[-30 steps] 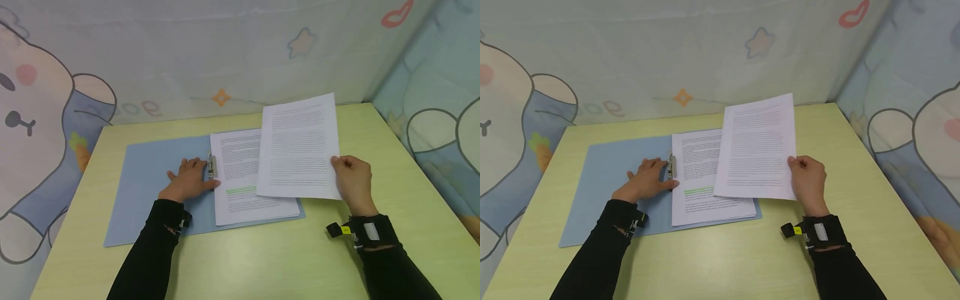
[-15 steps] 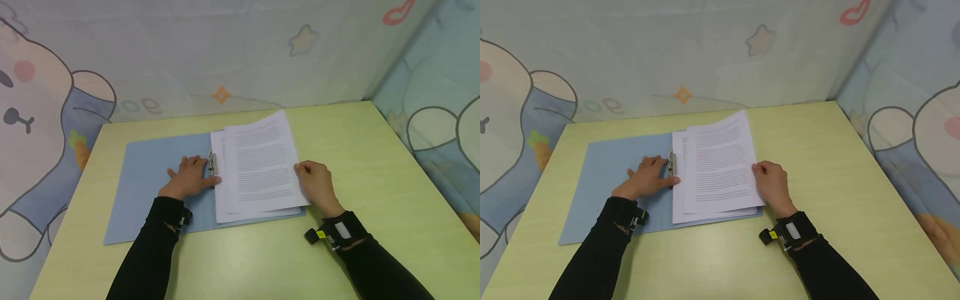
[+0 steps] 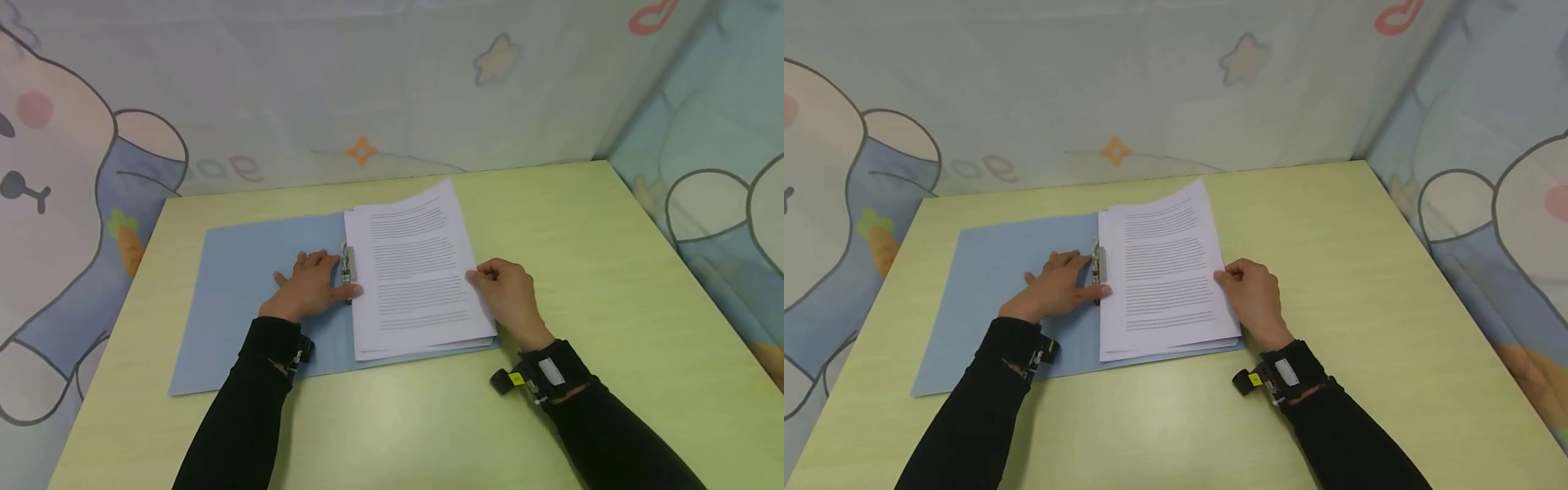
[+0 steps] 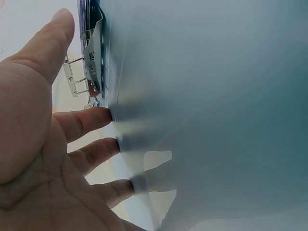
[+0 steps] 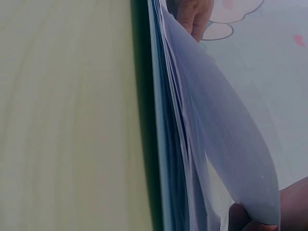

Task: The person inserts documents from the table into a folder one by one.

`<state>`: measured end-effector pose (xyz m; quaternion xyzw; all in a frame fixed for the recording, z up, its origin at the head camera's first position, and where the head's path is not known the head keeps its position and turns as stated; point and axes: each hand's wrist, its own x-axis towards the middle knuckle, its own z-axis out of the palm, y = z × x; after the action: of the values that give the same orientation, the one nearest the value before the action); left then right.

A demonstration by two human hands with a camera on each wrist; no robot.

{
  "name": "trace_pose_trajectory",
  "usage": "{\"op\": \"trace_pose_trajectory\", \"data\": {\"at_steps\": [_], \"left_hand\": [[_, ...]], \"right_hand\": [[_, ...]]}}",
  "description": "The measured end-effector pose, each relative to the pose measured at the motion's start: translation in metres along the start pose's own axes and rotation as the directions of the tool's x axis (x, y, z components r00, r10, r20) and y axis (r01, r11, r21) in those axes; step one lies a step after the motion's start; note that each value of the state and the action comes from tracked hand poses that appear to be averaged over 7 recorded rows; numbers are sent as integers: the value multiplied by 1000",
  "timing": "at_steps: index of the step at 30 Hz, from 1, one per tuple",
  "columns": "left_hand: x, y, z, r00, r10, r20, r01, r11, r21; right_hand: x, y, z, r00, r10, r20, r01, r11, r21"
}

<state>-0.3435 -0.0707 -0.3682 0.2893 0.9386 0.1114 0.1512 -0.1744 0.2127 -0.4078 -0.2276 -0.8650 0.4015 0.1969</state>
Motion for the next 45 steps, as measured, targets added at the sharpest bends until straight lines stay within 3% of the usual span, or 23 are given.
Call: {"op": "trace_pose_trajectory", "data": {"at_steps": [11, 28, 36, 42, 45], "left_hand": [[0, 0, 2, 1000, 2, -3, -2, 1000, 2], [-2, 2, 3, 1000, -1, -7, 1, 1000, 13], [-1, -1, 5, 1000, -3, -14, 3, 1000, 11], [-2, -3, 7, 1000, -11, -12, 12, 1000, 8], [-2, -2, 7, 1000, -11, -8, 11, 1000, -3]], "right_hand": [[-3, -5, 3, 998, 20, 67, -20, 1000, -3], [-4, -2, 3, 997, 12, 79, -9, 999, -33], [-5, -4, -5, 998, 3, 59, 9, 978, -207], [-2, -2, -3, 995, -27, 92, 47, 975, -219], [-1, -2, -3, 996, -61, 69, 76, 965, -250]]}}
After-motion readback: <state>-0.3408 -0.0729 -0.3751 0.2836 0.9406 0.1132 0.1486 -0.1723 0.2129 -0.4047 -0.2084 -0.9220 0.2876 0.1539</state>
